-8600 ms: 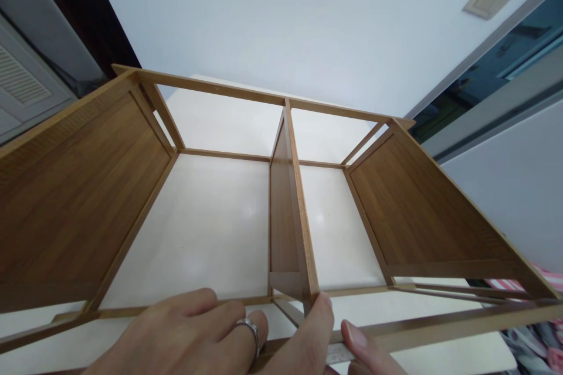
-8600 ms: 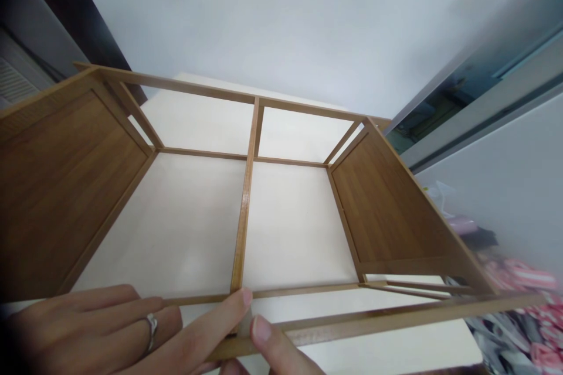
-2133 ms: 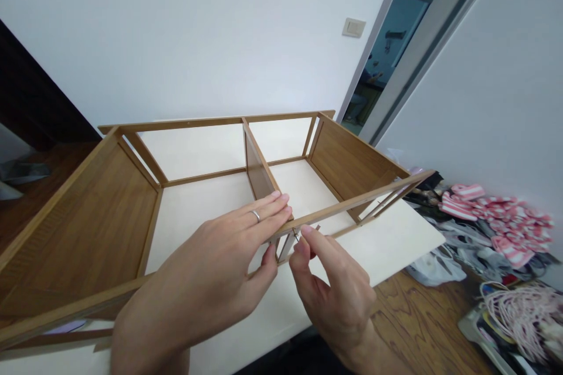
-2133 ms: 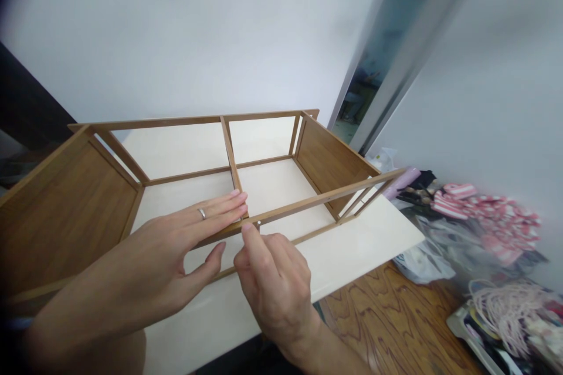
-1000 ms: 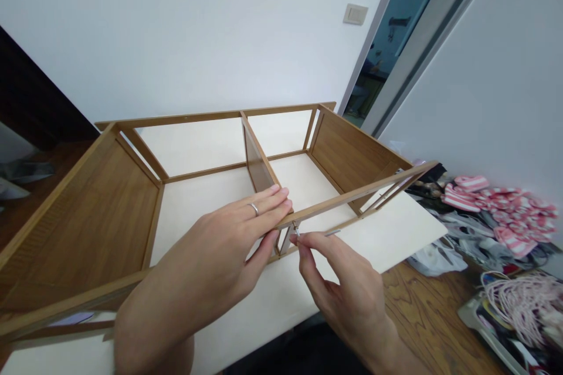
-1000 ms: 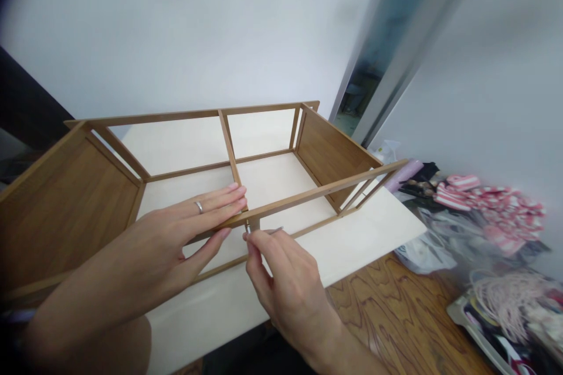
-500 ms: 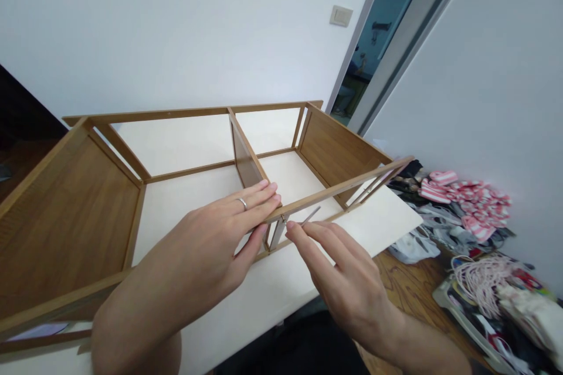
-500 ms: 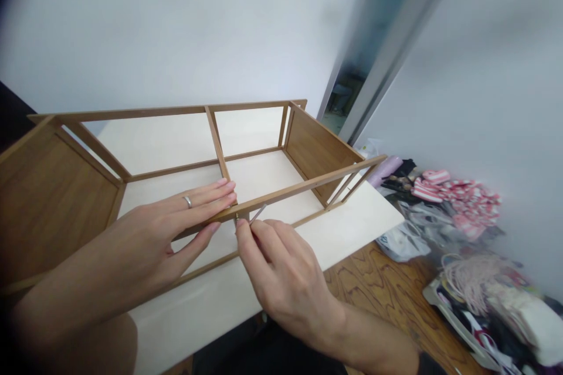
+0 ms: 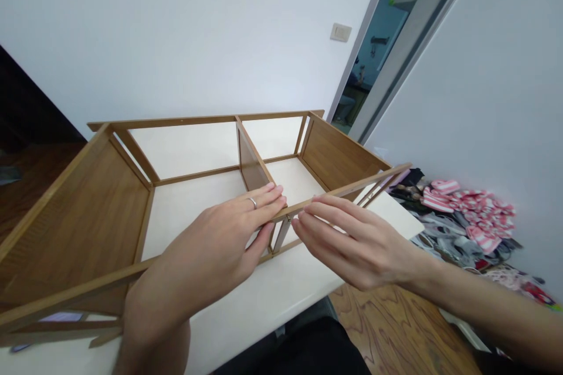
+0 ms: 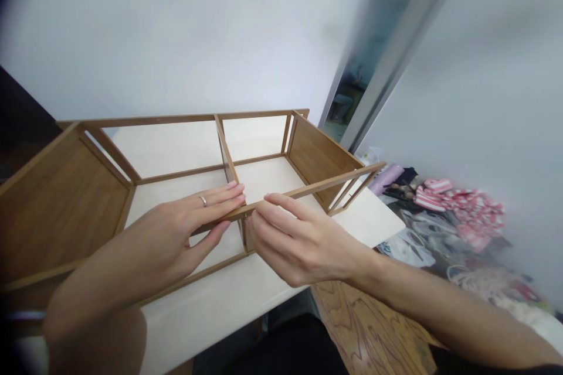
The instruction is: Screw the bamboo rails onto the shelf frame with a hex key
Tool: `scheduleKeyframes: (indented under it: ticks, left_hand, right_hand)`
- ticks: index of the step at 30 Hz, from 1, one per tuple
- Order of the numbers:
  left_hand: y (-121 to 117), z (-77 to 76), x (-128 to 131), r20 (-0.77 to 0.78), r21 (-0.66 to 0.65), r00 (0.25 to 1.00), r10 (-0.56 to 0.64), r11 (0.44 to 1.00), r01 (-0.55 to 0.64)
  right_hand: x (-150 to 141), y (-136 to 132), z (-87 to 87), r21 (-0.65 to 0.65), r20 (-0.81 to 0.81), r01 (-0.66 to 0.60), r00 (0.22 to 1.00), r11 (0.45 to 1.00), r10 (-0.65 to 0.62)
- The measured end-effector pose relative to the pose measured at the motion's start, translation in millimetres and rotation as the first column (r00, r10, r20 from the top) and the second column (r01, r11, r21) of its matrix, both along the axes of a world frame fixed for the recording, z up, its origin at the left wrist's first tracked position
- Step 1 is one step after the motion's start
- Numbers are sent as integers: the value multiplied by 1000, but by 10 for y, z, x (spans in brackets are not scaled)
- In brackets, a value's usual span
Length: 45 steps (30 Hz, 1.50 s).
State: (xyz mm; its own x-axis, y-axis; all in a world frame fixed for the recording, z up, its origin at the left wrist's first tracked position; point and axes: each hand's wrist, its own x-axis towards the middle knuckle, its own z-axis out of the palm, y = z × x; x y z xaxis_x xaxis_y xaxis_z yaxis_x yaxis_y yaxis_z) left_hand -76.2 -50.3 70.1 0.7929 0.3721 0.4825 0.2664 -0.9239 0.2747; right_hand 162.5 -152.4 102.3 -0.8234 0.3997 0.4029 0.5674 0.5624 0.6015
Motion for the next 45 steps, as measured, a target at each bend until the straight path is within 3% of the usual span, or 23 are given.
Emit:
scheduleKeyframes:
  ticks: [12,26,35,45]
  left_hand:
    - [-6,33,16,12,-20,1000,-20,1000,20]
    - [-34,62,28,4,-14,1000,3,1000,-3]
    - [-39,60,21,3,-45,1000,-1,999,1]
    - [-41,55,26,-10,-42,1000,5,999,-5]
  right_hand:
    - [-169,46,211,-33,244,-57,968,998,64]
    - [-45,92,109,-87,225,-86,969,992,104]
    - [25,127,32,-49,173,-176,968,983,182]
    - [24,149,4,-27,196,-190,962,981,192]
